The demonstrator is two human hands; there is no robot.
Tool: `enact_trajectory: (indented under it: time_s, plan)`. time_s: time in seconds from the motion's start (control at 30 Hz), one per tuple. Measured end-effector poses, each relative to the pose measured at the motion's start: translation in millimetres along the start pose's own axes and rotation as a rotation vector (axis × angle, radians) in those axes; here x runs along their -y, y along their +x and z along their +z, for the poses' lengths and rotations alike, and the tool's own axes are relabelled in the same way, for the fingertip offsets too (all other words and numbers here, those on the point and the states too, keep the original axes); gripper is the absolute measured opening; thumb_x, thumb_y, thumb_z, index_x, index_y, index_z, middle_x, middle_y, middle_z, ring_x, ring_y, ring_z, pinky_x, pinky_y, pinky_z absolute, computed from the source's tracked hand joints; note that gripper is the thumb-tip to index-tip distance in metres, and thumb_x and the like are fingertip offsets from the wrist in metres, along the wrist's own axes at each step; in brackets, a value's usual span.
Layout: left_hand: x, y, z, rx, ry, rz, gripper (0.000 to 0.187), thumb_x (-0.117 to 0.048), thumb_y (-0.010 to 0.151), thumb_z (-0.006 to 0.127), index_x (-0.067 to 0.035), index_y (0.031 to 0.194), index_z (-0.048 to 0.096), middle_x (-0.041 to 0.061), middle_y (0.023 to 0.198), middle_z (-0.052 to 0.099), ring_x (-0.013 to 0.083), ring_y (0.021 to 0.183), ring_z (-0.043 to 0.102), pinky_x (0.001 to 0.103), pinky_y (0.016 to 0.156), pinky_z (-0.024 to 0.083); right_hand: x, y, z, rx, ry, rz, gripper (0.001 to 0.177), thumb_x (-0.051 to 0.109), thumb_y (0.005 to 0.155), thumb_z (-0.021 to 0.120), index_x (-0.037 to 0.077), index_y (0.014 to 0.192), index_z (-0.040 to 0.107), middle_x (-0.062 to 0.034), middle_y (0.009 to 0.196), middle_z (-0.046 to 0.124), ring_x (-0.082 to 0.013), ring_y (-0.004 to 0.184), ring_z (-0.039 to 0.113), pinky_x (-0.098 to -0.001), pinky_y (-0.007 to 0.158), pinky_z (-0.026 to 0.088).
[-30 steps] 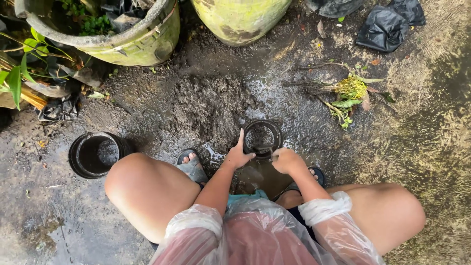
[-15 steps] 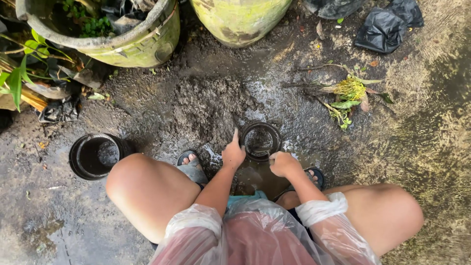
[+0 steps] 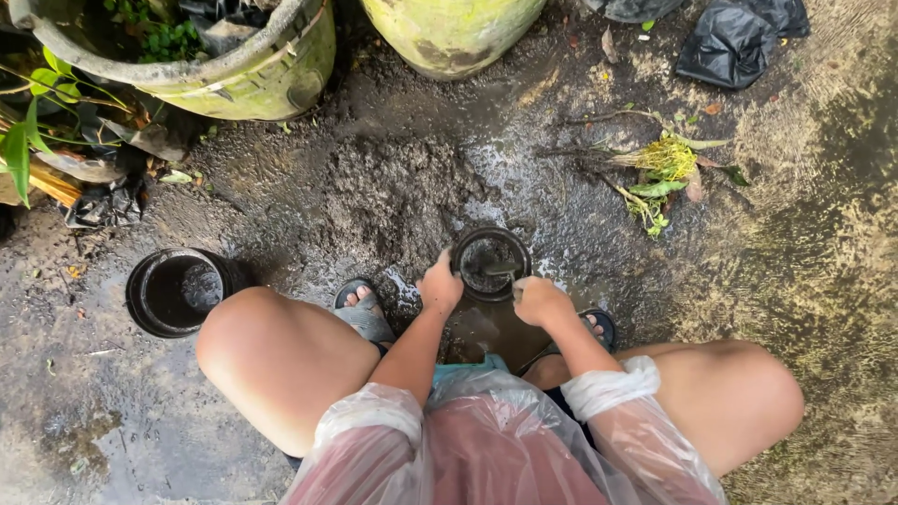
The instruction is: Cleaning and preparing small yellow plant material by hand in a garden nursery.
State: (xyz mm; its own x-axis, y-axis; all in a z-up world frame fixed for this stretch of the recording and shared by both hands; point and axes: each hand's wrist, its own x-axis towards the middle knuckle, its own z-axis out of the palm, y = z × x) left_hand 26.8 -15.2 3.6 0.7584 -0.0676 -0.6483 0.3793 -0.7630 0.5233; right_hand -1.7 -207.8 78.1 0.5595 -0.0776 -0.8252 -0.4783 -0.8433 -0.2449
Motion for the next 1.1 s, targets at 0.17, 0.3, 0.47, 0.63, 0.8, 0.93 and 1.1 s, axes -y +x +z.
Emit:
enact_trajectory:
  time_s: [0.17, 0.3, 0.47, 0.63, 0.8, 0.93, 1.1]
  plan:
    - [0, -4, 0, 0.003, -0.049, 0.016, 0.062, -0.018, 0.105, 0.055, -0.011, 0.161, 0.029, 0.021, 0.143, 0.058, 0.0395, 0.138, 0.049, 0.069, 0.117, 0.022, 4, -16, -12, -0.021, -0.056, -0.015, 0.044, 0.023, 0.091, 0.054, 0.017, 0.132, 0.069, -0.0187, 0.128, 0.071, -0.0406, 0.120, 0.066, -0.0512, 0.097, 0.057]
    - [-2, -8, -1, 0.043, -0.017, 0.034, 0.060, -0.009, 0.104, 0.051, -0.010, 0.160, 0.028, 0.022, 0.149, 0.052, 0.0400, 0.146, 0.041, 0.073, 0.117, 0.021, -5, -3, 2, -0.030, 0.032, -0.018, 0.051, 0.020, 0.090, 0.055, 0.014, 0.139, 0.067, -0.0230, 0.126, 0.070, -0.0432, 0.116, 0.067, -0.0533, 0.096, 0.056]
    - [-7, -14, -14, 0.099, -0.078, 0.062, 0.069, -0.012, 0.102, 0.054, -0.012, 0.163, 0.021, 0.024, 0.155, 0.043, 0.0418, 0.149, 0.033, 0.073, 0.118, 0.021, -9, 6, 4, -0.046, -0.017, -0.018, 0.047, 0.024, 0.089, 0.055, 0.017, 0.133, 0.068, -0.0202, 0.127, 0.071, -0.0426, 0.119, 0.066, -0.0528, 0.098, 0.056]
    - [-14, -41, -16, 0.253, 0.034, 0.148, 0.140, -0.036, 0.076, 0.091, -0.021, 0.162, -0.019, 0.034, 0.164, 0.009, 0.0562, 0.147, 0.027, 0.075, 0.116, 0.021, -5, -11, -2, 0.010, -0.001, 0.003, 0.053, 0.022, 0.085, 0.059, 0.014, 0.137, 0.069, -0.0246, 0.126, 0.070, -0.0424, 0.117, 0.067, -0.0518, 0.096, 0.057]
    - [-10, -37, -12, 0.263, 0.165, 0.175, 0.137, -0.032, 0.080, 0.089, -0.020, 0.162, -0.020, 0.034, 0.164, 0.007, 0.0563, 0.147, 0.027, 0.072, 0.118, 0.023, 0, -16, -6, 0.041, -0.004, 0.000, 0.050, 0.020, 0.085, 0.060, 0.012, 0.133, 0.071, -0.0280, 0.127, 0.068, -0.0456, 0.119, 0.065, -0.0532, 0.097, 0.056]
    - [-10, -30, -9, 0.275, 0.161, 0.172, 0.135, -0.030, 0.081, 0.089, -0.020, 0.162, -0.019, 0.033, 0.164, 0.011, 0.0548, 0.148, 0.027, 0.071, 0.119, 0.023, -13, 5, 5, 0.007, -0.007, -0.018, 0.045, 0.026, 0.089, 0.063, 0.016, 0.132, 0.070, -0.0255, 0.135, 0.065, -0.0427, 0.127, 0.061, -0.0509, 0.103, 0.054]
    - [-3, -19, -1, 0.295, 0.193, 0.158, 0.140, -0.038, 0.079, 0.090, -0.023, 0.160, -0.023, 0.031, 0.164, 0.013, 0.0518, 0.151, 0.020, 0.069, 0.119, 0.021, -20, 12, 13, -0.037, 0.025, -0.044, 0.048, 0.025, 0.088, 0.061, 0.019, 0.135, 0.068, -0.0230, 0.134, 0.066, -0.0402, 0.124, 0.063, -0.0483, 0.104, 0.054]
